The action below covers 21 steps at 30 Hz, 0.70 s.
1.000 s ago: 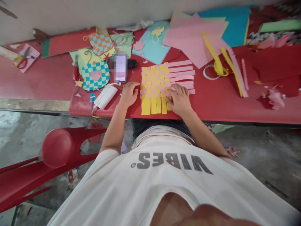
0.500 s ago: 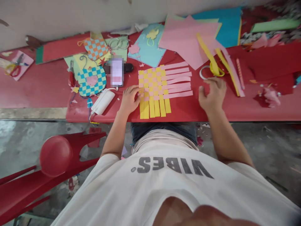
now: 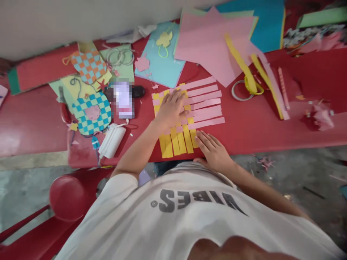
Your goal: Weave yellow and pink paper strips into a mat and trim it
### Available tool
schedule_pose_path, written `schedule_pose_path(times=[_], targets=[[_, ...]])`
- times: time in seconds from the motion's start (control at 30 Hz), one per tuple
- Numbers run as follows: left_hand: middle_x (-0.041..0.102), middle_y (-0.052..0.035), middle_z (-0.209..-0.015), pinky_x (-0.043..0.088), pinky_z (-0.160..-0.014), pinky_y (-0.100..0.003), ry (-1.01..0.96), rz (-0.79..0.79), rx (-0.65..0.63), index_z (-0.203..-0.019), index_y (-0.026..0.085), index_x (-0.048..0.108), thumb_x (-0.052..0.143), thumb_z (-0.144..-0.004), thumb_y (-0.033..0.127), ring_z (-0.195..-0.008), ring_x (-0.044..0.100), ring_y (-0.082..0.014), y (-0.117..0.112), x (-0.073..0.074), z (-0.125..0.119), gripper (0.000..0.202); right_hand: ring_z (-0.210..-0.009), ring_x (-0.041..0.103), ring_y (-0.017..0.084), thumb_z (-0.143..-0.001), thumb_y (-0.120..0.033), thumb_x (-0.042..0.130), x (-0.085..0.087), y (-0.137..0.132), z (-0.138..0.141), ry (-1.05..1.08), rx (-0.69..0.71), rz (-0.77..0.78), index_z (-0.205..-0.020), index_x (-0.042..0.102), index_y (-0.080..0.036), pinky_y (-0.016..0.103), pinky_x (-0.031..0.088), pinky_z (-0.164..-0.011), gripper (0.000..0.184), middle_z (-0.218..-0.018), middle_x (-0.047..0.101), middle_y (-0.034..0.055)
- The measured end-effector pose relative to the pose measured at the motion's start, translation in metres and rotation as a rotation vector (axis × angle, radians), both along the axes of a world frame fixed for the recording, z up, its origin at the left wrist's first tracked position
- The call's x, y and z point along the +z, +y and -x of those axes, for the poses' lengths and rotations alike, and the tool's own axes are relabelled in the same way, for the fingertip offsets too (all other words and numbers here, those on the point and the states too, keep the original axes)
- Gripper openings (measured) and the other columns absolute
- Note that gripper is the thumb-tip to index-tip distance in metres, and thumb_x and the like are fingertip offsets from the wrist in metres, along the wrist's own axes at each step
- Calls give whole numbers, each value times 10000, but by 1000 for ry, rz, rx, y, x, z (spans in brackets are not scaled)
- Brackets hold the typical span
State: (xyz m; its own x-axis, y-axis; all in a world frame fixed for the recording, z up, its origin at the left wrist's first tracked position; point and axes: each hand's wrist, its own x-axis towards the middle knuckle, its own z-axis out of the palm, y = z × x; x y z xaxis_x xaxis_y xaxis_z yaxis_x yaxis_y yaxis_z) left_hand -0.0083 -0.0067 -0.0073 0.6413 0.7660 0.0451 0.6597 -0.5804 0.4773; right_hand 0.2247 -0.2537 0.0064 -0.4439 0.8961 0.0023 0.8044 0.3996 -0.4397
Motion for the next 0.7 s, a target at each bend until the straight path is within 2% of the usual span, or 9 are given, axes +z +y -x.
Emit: schedule_pose_path(times=[0.1, 0.17, 0.33, 0.43, 0.6, 0.7], targets=[[332, -227, -1970, 123, -1552, -718, 12, -27, 26, -1860, 184, 392, 778, -1098, 571, -1887, 223, -460, -9, -18, 3, 937, -1816, 364, 423, -1115, -653, 712, -13, -13, 9, -42, -60, -12, -1948, 306, -285, 714, 371, -1484, 997, -1937, 327, 111], [286, -230, -1986, 98, -1557, -710, 10, -34, 37, -1885, 180, 332, 748, -1105, 621, -1897, 192, -447, -12, -22, 3, 988, -1818, 359, 413, -1128, -668, 701, -16, -11, 8, -45, -69, -19, -1956, 264, -316, 713, 356, -1493, 1000, -1934, 315, 75], [278, -229, -1989, 100, -1565, -697, 17, -25, 27, -1893, 177, 317, 766, -1093, 622, -1896, 200, -446, -13, -23, 0, 1019, -1795, 409, 390, -1131, -693, 691, -12, -9, 5, -32, -88, 39, -1907, 386, -437, 683, 359, -1502, 872, -1895, 390, -8], [286, -219, -1988, 98, -1565, -697, 0, -23, 17, -1890, 176, 330, 771, -1092, 618, -1894, 204, -448, -14, -23, 0, 1013, -1787, 424, 395, -1131, -679, 693, -9, -10, 5, -33, -109, 59, -1877, 451, -456, 678, 348, -1507, 816, -1885, 417, -26], [291, -258, -1976, 103, -1561, -695, 35, 0, -2, -1857, 94, 387, 749, -1099, 614, -1884, 221, -472, -17, -11, 0, 988, -1767, 473, 410, -1137, -592, 729, -12, -13, 8, -35, -93, -36, -1856, 514, -398, 684, 398, -1466, 774, -1877, 473, 16], [270, -258, -1984, 100, -1571, -656, 133, 10, -21, -1853, 50, 384, 687, -1124, 637, -1891, 204, -453, -19, 1, 0, 984, -1672, 594, 444, -1139, -598, 745, -13, -17, 8, 13, -62, -152, -1812, 574, -347, 709, 482, -1380, 739, -1826, 583, 89]])
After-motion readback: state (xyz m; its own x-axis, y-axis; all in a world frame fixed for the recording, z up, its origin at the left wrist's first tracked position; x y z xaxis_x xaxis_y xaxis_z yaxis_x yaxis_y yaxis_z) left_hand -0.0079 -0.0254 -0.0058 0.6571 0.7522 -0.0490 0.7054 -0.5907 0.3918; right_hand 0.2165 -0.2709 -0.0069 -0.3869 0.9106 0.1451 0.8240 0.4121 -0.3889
